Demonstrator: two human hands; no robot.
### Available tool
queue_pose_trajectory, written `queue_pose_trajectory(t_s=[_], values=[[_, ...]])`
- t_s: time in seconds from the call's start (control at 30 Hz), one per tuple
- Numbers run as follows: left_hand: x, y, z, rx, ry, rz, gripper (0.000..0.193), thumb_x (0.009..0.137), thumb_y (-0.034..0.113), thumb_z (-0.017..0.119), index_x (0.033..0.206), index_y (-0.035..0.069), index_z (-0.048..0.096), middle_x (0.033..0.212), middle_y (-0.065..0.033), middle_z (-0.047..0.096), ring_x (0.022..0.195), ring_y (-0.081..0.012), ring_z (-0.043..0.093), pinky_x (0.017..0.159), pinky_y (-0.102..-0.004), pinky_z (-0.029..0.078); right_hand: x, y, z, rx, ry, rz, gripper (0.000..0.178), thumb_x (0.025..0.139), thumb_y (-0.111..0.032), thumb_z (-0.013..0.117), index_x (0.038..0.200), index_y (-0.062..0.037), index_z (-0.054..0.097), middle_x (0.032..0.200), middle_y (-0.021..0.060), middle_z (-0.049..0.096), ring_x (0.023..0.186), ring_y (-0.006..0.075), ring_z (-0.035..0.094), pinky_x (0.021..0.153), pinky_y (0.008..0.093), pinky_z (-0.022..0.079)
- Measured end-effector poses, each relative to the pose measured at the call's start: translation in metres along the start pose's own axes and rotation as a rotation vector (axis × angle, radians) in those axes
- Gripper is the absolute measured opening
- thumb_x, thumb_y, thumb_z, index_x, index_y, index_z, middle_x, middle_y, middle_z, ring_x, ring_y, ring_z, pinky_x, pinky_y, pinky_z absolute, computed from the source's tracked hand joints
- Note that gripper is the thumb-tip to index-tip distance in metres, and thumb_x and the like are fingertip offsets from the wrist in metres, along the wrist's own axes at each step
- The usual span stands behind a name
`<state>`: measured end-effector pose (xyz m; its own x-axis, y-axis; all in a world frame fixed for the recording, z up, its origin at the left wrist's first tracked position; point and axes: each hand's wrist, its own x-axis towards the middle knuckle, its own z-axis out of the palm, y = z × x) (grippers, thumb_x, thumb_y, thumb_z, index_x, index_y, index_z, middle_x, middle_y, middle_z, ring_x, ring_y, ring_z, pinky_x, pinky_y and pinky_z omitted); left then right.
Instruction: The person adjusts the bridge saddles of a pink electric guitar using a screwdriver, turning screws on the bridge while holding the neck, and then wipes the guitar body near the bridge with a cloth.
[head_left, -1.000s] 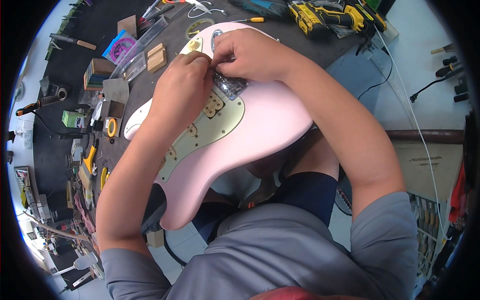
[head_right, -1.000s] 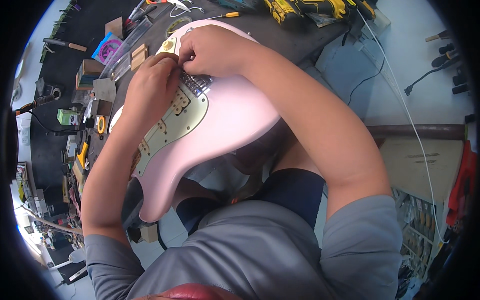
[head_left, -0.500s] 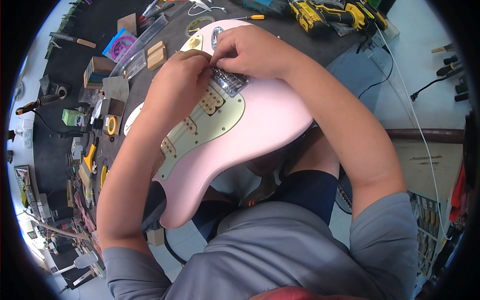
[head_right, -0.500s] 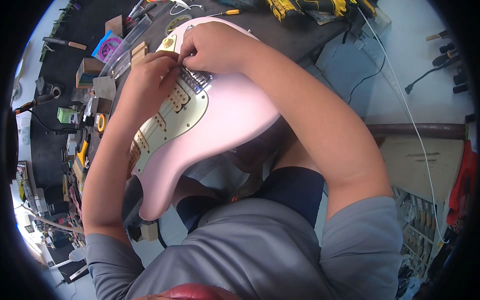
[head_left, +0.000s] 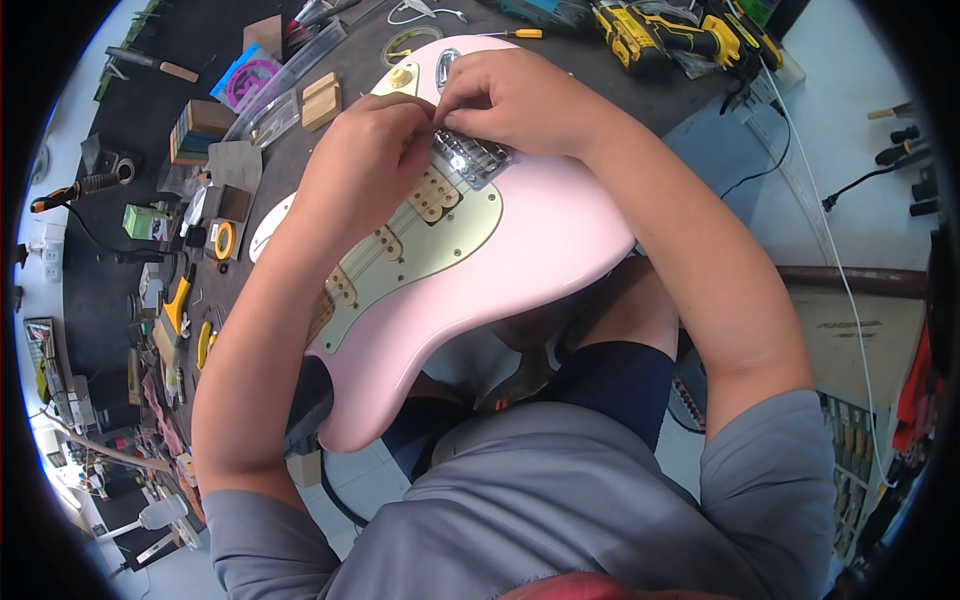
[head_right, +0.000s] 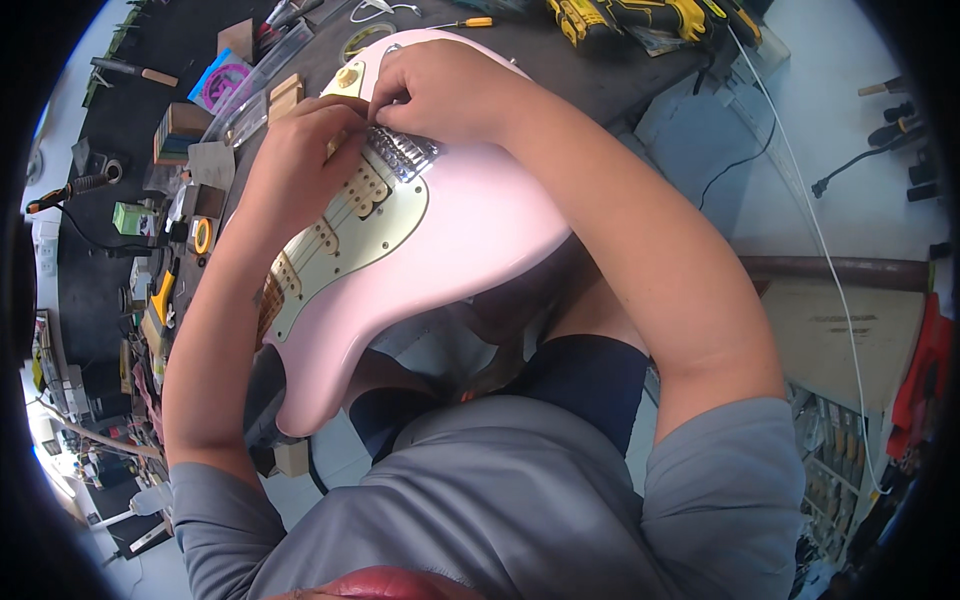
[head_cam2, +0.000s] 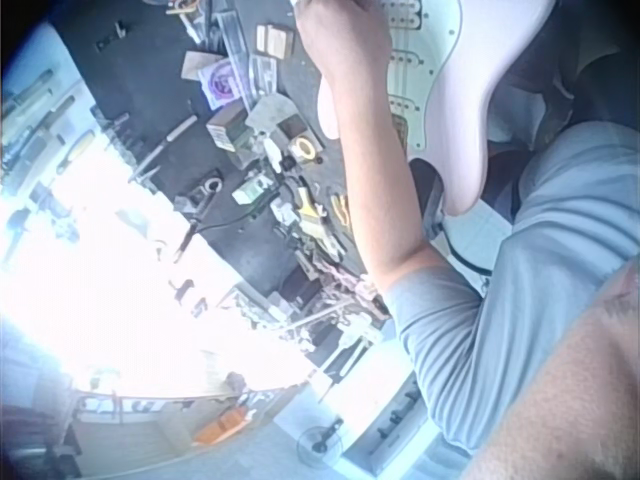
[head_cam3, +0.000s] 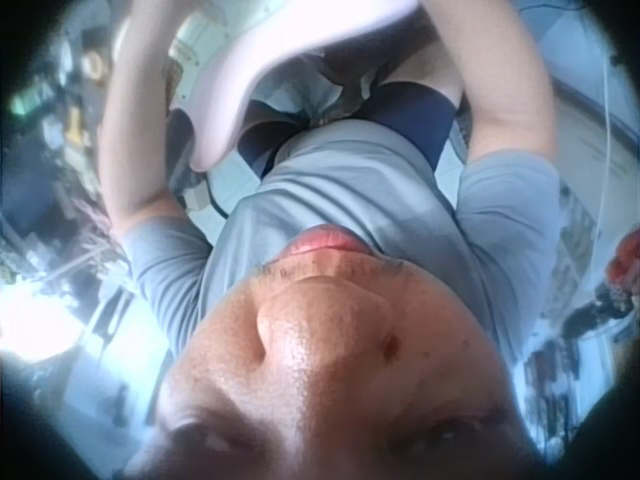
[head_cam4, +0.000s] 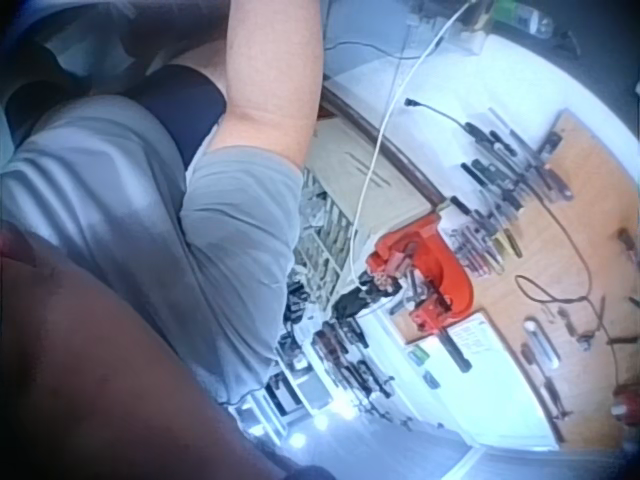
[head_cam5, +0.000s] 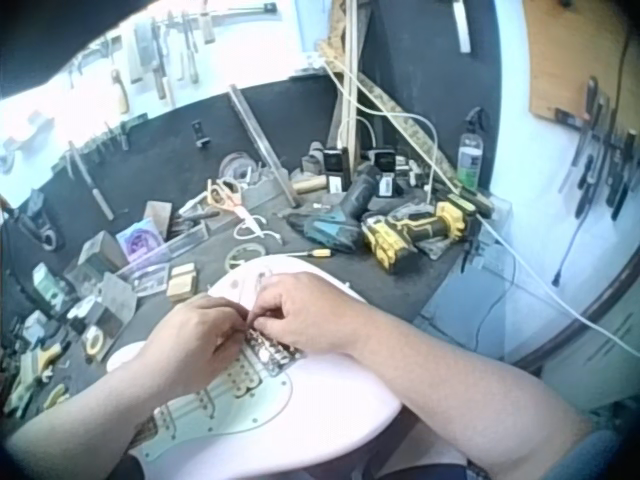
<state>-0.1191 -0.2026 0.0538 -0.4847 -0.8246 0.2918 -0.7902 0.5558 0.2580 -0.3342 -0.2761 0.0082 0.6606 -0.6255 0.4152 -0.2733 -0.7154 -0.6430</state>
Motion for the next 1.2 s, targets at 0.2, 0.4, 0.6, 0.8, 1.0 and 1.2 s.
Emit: queue_pose_trajectory(t_s=[0.2,0.4,0.6,0.8,1.0,1.2], values=[[-0.003,0.006,-0.004,-0.11,-0.016,-0.088,0.014,0.09,0.009,0.071,0.099,-0.001,0.074,0.099,-0.0189,0.073,0.093,-0.0359,0.07,0.084,-0.0446,0.056,0.0,-0.002,-0.002,0.024,-0.001,0.009,0.017,0.088,-0.008,0.073,0.102,-0.0025,0.081,0.097,0.0086,0.071,0.09,0.0221,0.068,0.083,0.0338,0.054],[-0.003,0.006,-0.001,-0.047,-0.023,-0.066,0.015,0.09,0.006,0.073,0.102,-0.003,0.073,0.111,-0.0158,0.074,0.088,-0.0321,0.071,0.076,-0.0384,0.057,0.0,0.0,-0.002,0.081,-0.008,0.002,0.019,0.084,-0.007,0.075,0.102,-0.0024,0.082,0.093,0.0085,0.071,0.087,0.0199,0.068,0.08,0.0322,0.055],[-0.004,0.009,0.005,0.01,0.035,-0.04,0.018,0.089,0.005,0.073,0.105,-0.002,0.073,0.108,-0.0173,0.074,0.094,-0.0365,0.072,0.084,-0.0413,0.058,0.001,0.001,-0.001,0.087,0.004,-0.019,0.023,0.081,-0.006,0.075,0.102,-0.0018,0.082,0.092,0.0084,0.071,0.085,0.0195,0.068,0.079,0.0315,0.055],[-0.004,0.012,0.009,0.022,0.09,-0.017,0.012,0.089,0.007,0.071,0.097,-0.002,0.07,0.099,-0.0175,0.072,0.101,-0.0385,0.068,0.088,-0.0483,0.056,0.0,-0.005,-0.002,0.047,0.021,0.002,0.024,0.078,-0.007,0.076,0.1,-0.0012,0.082,0.088,0.0096,0.071,0.082,0.022,0.069,0.078,0.0327,0.055],[-0.004,0.014,0.011,0.047,0.082,-0.031,0.011,0.09,0.006,0.069,0.096,-0.003,0.068,0.1,-0.0178,0.072,0.1,-0.0396,0.067,0.088,-0.049,0.056,-0.001,-0.006,-0.003,0.003,0.038,-0.049,0.023,0.078,-0.009,0.076,0.099,-0.0024,0.082,0.09,0.0103,0.073,0.082,0.0251,0.07,0.077,0.0347,0.055],[-0.003,0.015,0.01,0.057,0.075,-0.025,0.011,0.09,0.006,0.068,0.096,-0.004,0.069,0.099,-0.0187,0.072,0.1,-0.0399,0.067,0.089,-0.0493,0.056,-0.001,-0.005,-0.001,0.003,0.042,-0.044,0.022,0.079,-0.009,0.075,0.099,-0.0029,0.082,0.089,0.0098,0.072,0.083,0.0249,0.07,0.078,0.0344,0.056]])
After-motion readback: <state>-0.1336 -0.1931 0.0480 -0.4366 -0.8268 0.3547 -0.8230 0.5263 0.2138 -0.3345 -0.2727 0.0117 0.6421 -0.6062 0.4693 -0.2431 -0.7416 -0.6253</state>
